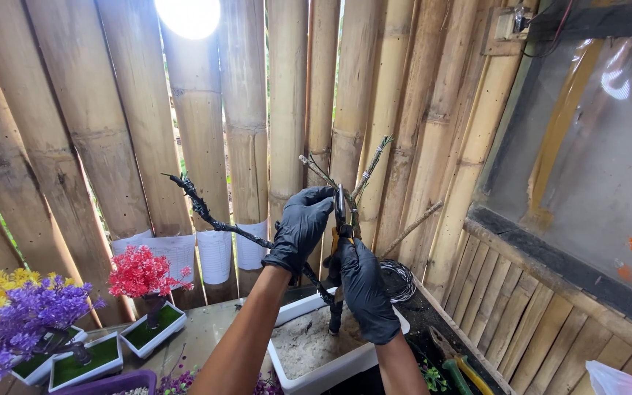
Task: The person is wiring the branches of a small decorative tree to shape it, using pliers to cut the wire.
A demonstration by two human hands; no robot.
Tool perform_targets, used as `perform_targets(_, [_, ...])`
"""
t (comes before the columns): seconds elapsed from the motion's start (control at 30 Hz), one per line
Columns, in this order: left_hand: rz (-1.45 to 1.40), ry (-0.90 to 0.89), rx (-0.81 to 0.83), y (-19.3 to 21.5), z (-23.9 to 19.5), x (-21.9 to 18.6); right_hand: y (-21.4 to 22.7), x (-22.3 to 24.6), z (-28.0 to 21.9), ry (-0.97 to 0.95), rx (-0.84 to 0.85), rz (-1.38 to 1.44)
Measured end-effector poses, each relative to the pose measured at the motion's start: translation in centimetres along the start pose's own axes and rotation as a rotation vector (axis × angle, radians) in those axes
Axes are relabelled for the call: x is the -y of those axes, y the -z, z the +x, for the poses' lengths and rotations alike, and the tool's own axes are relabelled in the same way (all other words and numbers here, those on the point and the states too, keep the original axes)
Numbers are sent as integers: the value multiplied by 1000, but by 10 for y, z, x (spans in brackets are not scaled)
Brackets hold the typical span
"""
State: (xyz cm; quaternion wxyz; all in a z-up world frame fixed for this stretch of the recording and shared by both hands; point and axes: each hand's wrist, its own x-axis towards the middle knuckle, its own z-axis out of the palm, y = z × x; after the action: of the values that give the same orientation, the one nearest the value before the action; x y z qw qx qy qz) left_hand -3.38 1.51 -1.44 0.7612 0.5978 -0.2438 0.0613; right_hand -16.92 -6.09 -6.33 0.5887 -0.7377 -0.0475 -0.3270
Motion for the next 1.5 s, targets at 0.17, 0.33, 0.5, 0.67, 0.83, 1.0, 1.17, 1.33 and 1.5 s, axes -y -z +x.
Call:
perform_targets(0.17, [569,-387,-84,-2,-7,-8,-3,-13,5,-117,-48,72])
perform_targets(0.33, [894,-821,-60,14,-19,-43,4,6,0,-119,-71,-38])
perform_targets(0.5, [1516,-1256,-33,18,-14,-71,6,24,0,-207,-53,56])
perform_targets(0.67, [1444,-1529,94,25,8,-83,11,7,1,-147,1,126])
perform_targets(0.83, [1331,-1606,168,28,21,-84,11,13,1,-177,5,109])
perform_targets(1.0, [1258,-1483,250,25,28,-85,14,12,3,-176,21,186])
perform_targets(1.17, [1273,-1408,251,29,29,-82,11,5,7,-228,10,246])
perform_targets(1.33, [1279,-1478,258,31,27,-85,10,10,2,-189,26,208])
perform_targets(1.5, [1328,-1507,257,32,27,-81,13,-3,6,-119,70,221])
